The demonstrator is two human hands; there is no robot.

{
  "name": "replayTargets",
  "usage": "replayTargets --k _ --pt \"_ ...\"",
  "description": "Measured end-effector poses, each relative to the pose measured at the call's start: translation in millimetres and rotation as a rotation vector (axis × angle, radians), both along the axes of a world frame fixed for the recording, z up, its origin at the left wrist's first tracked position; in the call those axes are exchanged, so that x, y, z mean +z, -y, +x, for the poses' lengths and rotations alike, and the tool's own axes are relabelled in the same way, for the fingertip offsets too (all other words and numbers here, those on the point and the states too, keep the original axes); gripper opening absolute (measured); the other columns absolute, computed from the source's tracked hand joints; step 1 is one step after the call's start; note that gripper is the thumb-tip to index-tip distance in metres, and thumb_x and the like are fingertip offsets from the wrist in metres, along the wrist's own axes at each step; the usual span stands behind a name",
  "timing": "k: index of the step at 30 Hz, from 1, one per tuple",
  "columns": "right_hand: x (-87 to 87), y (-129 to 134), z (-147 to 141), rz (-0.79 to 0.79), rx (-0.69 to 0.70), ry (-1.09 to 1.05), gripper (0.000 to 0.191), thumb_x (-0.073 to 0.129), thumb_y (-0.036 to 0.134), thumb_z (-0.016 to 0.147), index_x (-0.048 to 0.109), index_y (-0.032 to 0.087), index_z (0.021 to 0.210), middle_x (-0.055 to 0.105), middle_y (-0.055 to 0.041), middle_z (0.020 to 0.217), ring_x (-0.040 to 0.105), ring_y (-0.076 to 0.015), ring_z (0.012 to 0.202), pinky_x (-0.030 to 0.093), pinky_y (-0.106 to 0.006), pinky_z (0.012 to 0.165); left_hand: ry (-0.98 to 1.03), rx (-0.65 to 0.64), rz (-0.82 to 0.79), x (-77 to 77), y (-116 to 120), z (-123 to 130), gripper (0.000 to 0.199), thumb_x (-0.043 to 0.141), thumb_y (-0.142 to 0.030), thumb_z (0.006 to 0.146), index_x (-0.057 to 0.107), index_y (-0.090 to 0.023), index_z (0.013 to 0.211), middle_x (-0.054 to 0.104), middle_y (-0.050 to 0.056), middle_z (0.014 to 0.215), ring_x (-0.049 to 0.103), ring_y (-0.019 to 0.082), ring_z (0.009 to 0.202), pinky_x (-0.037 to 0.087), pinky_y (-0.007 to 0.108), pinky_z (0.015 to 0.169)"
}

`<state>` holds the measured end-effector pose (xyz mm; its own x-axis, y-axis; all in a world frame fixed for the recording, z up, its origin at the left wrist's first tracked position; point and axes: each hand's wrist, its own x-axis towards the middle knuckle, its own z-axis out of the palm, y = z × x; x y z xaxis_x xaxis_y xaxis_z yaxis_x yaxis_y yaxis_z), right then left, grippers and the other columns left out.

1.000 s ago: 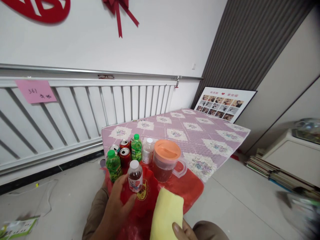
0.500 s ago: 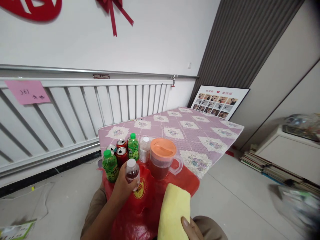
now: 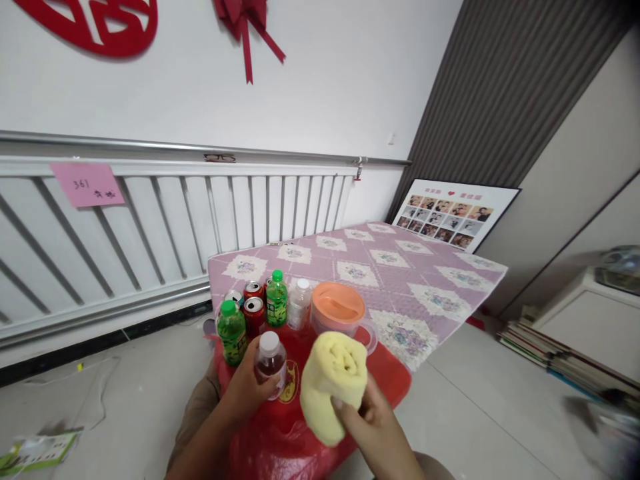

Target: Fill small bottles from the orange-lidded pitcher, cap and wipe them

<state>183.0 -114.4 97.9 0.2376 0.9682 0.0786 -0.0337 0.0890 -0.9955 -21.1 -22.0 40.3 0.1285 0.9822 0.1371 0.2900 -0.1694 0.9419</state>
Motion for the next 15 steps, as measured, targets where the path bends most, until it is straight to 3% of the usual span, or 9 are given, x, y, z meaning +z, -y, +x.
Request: replayTargets --k 4,7,11,15 --pt "37.9 -43 -21 0.353 0.1 0.494 0.046 0.057 0.015 0.08 0.059 0.023 0.125 0.068 -0.0077 0.118 0.062 -0.0241 0.106 0.049 -0.038 0.092 0.013 -0.056 0.049 -4.2 -5 -1 0.071 0.065 -0.016 0.063 0.047 -0.016 0.132 0.064 0.011 0.126 0.06 0.026 0.116 0.045 0.039 0.105" --pt "51.8 -73 -41 0.527 0.15 0.823 0.05 0.053 0.008 0.079 0.056 0.019 0.127 0.063 -0.0106 0.123 0.055 -0.0251 0.113 0.043 -0.042 0.097 -0.004 -0.049 0.083 -11.0 -9 -1 0.067 0.064 -0.014 0.062 0.051 -0.016 0.128 0.067 0.011 0.121 0.062 0.027 0.112 0.047 0.039 0.102" --pt "50.1 -97 -60 0.525 0.202 1.146 0.052 0.055 0.006 0.078 0.055 0.02 0.128 0.061 -0.0104 0.13 0.049 -0.0282 0.12 0.037 -0.046 0.099 -0.027 -0.031 0.119 -20.2 -13 -3 0.063 0.064 -0.012 0.06 0.055 -0.015 0.123 0.069 0.013 0.118 0.063 0.03 0.11 0.047 0.045 0.102" --pt "36.9 -99 -64 0.506 0.272 1.204 0.04 0.056 0.008 0.084 0.06 0.025 0.121 0.064 -0.0062 0.126 0.05 -0.0261 0.12 0.033 -0.044 0.101 -0.017 0.009 0.121 -24.2 -14 -1 0.055 0.068 -0.01 0.058 0.062 -0.015 0.112 0.07 0.012 0.115 0.062 0.034 0.113 0.046 0.05 0.103"
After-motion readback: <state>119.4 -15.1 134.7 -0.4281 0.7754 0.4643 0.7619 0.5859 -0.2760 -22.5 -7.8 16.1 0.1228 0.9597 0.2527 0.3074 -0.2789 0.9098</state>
